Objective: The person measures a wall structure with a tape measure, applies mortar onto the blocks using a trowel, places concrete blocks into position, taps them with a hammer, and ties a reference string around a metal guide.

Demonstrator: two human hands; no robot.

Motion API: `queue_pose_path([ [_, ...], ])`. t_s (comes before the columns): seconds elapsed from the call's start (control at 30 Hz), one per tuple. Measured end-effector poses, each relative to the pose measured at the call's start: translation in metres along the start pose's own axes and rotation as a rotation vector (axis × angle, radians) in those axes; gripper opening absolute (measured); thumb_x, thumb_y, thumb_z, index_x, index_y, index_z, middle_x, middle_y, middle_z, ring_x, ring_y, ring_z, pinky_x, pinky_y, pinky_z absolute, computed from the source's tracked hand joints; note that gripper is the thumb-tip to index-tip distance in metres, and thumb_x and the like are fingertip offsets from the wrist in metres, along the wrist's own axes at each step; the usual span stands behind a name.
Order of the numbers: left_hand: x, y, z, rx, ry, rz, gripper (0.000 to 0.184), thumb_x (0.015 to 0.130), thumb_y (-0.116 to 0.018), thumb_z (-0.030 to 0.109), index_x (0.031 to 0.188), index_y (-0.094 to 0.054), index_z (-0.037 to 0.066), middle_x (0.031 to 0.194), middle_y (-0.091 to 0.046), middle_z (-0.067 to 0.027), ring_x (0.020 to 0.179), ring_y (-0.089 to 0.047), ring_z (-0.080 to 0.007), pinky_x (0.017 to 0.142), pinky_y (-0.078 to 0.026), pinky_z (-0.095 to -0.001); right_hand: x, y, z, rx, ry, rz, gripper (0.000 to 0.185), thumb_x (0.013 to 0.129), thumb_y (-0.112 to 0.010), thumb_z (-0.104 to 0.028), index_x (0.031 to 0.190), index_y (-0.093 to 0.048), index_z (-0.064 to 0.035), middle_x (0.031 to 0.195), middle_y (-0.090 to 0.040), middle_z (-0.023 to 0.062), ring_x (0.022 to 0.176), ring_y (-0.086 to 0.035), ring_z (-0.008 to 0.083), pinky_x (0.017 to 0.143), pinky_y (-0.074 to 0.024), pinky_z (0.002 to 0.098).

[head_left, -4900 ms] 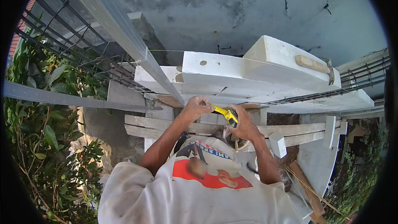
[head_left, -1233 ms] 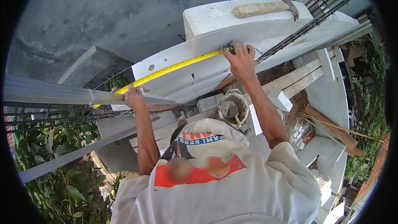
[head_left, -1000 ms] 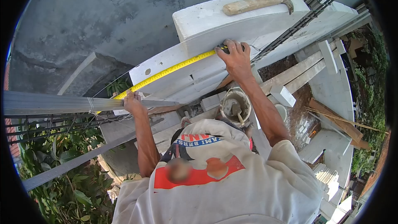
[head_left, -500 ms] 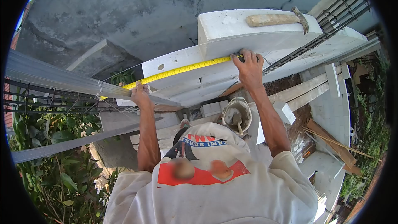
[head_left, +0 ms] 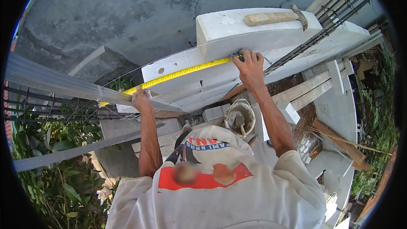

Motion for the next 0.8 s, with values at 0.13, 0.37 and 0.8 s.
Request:
queue_pose_path([
  [0.13, 0.005, 0.003, -0.005, 0.018, -0.019, -0.01, 0.026, 0.108, -0.065, 0.028, 0.099, -0.063, 0.004, 0.091, -0.065, -0.0044, 0.08, -0.061, -0.0124, 0.074, -0.048, -0.0276, 0.001, 0.0, 0.0, -0.001, 0.001, -0.012, 0.042, 0.086, -0.064, -0.003, 0.124, -0.069, -0.0203, 0.126, -0.057, 0.0115, 0.118, -0.056, 0.0303, 0.101, -0.0399, 0.0595],
  [0.37, 0.014, 0.008, -0.015, 0.016, -0.033, -0.032, 0.028, 0.107, -0.065, 0.03, 0.114, -0.064, 0.003, 0.099, -0.063, -0.0028, 0.09, -0.059, -0.0137, 0.086, -0.047, -0.033, 0.0, -0.002, 0.002, 0.004, -0.003, -0.014, 0.042, 0.086, -0.064, -0.003, 0.123, -0.069, -0.0201, 0.127, -0.057, 0.0119, 0.119, -0.056, 0.0311, 0.101, -0.0401, 0.0591],
  [0.8, 0.009, 0.002, -0.006, 0.062, -0.067, 0.017, 0.029, 0.107, -0.065, 0.028, 0.094, -0.062, 0.002, 0.083, -0.065, -0.0042, 0.073, -0.063, -0.0109, 0.066, -0.049, -0.0251, 0.001, -0.003, 0.001, -0.008, -0.022, -0.042, 0.045, 0.085, -0.064, 0.0, 0.124, -0.071, -0.0213, 0.129, -0.057, 0.0103, 0.12, -0.055, 0.0303, 0.105, -0.0393, 0.0564],
])
Point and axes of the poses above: each hand's wrist, its own x-axis towards the middle knuckle, its own y-axis out of the back of the hand, z = x × y, the point moved 5 cm from there along x, towards the middle knuckle
